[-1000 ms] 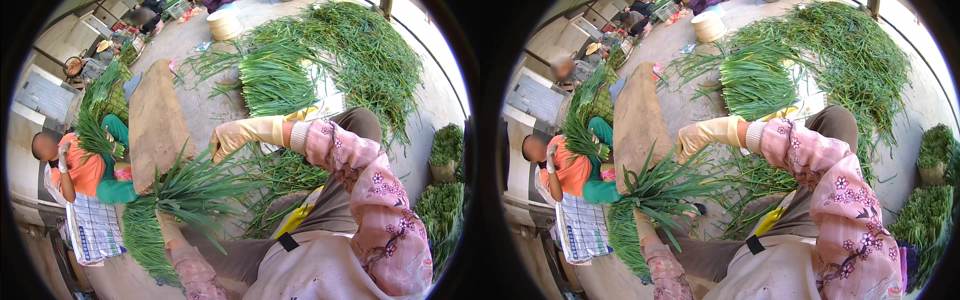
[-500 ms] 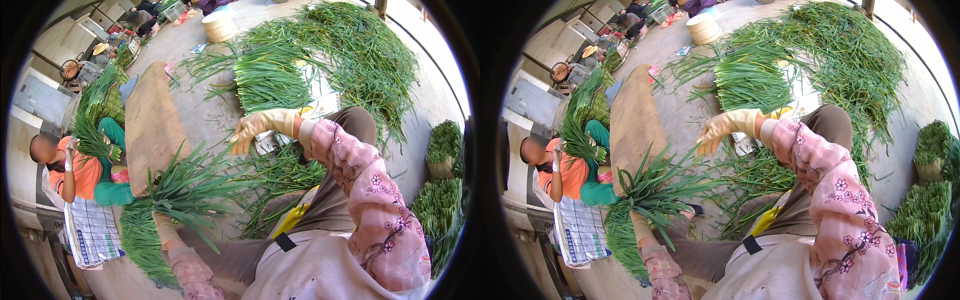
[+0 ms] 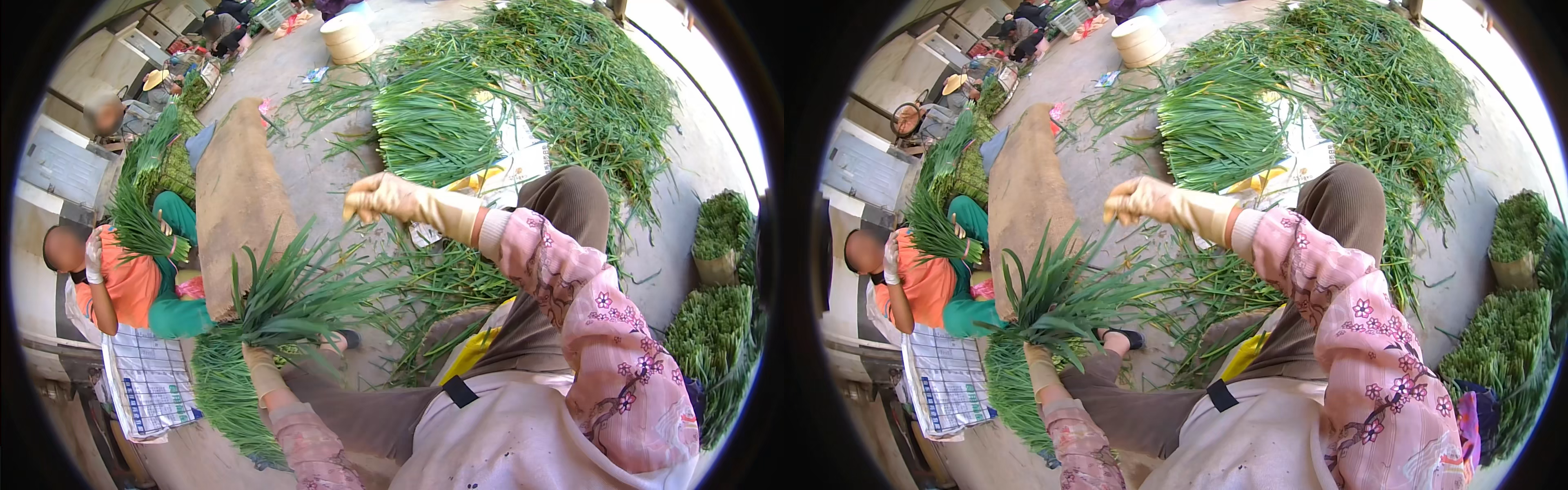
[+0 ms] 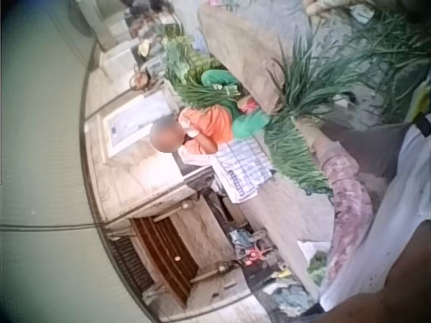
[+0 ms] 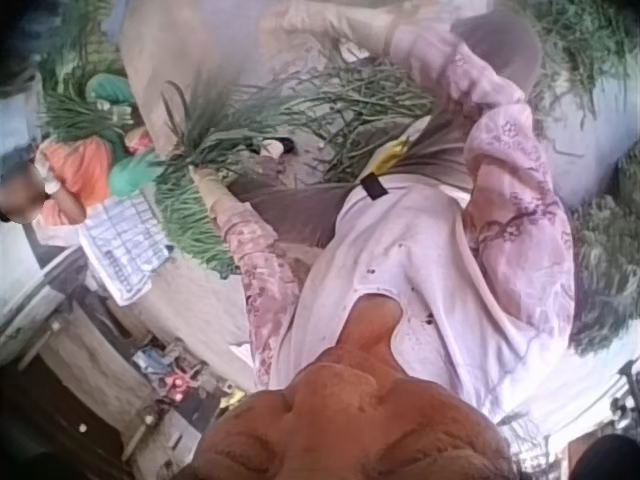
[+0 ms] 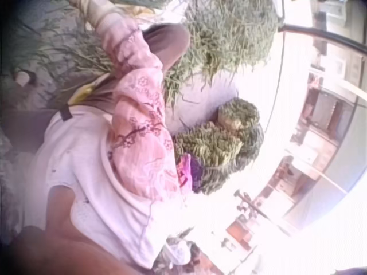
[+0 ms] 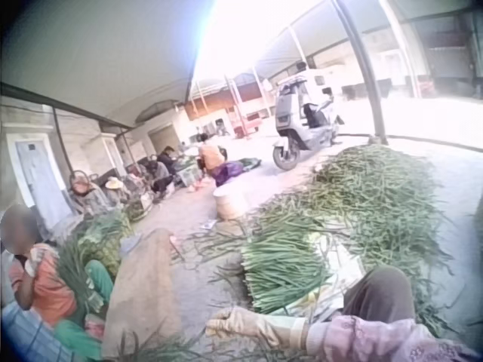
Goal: The person sits on the floor and repeatedly picks up bunches of green leafy vegetables, aligns them, and places them into neat stacks. The person wears gloves and works alongside others in a covered outdoor area.
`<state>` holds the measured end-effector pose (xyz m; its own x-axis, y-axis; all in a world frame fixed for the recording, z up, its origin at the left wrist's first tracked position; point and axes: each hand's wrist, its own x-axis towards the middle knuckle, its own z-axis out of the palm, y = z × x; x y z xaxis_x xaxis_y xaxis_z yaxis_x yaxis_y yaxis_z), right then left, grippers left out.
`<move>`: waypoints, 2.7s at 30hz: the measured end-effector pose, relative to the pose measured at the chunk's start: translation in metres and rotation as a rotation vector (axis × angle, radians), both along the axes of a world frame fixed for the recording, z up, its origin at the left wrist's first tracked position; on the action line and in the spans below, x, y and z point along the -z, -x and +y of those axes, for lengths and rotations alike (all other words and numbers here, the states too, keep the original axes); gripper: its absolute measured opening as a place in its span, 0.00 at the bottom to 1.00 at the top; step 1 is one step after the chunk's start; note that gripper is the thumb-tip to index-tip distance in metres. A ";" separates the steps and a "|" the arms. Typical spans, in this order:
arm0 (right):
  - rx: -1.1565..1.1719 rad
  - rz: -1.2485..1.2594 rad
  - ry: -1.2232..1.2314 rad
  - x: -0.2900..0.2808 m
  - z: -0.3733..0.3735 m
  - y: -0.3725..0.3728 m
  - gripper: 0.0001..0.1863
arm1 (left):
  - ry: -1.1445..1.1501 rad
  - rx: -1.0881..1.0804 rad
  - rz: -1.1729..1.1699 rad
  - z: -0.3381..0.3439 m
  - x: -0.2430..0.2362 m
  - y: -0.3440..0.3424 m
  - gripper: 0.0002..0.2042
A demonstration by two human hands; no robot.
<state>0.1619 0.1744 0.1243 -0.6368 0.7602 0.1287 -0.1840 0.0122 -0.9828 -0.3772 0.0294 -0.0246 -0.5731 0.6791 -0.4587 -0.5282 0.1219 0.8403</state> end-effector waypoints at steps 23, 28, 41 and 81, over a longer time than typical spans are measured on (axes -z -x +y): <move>0.129 0.359 0.499 0.073 -0.036 -0.055 0.15 | 0.067 -0.340 -0.141 0.014 -0.002 -0.023 0.20; -0.370 -0.131 0.315 0.021 -0.089 -0.002 0.25 | -0.071 -0.264 -0.260 -0.010 0.031 0.042 0.18; 0.063 0.660 0.769 0.076 -0.107 0.065 0.12 | 0.050 -0.375 -0.184 0.016 -0.022 -0.047 0.18; -0.285 -0.535 -0.332 0.083 -0.090 0.036 0.18 | -0.175 -0.395 -0.244 0.089 -0.202 -0.083 0.20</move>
<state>0.1260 0.0839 0.0413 -0.8468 0.5283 -0.0613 0.2840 0.3516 -0.8920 -0.2947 0.1184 0.1776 -0.6921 0.5107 -0.5101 -0.6896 -0.2589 0.6764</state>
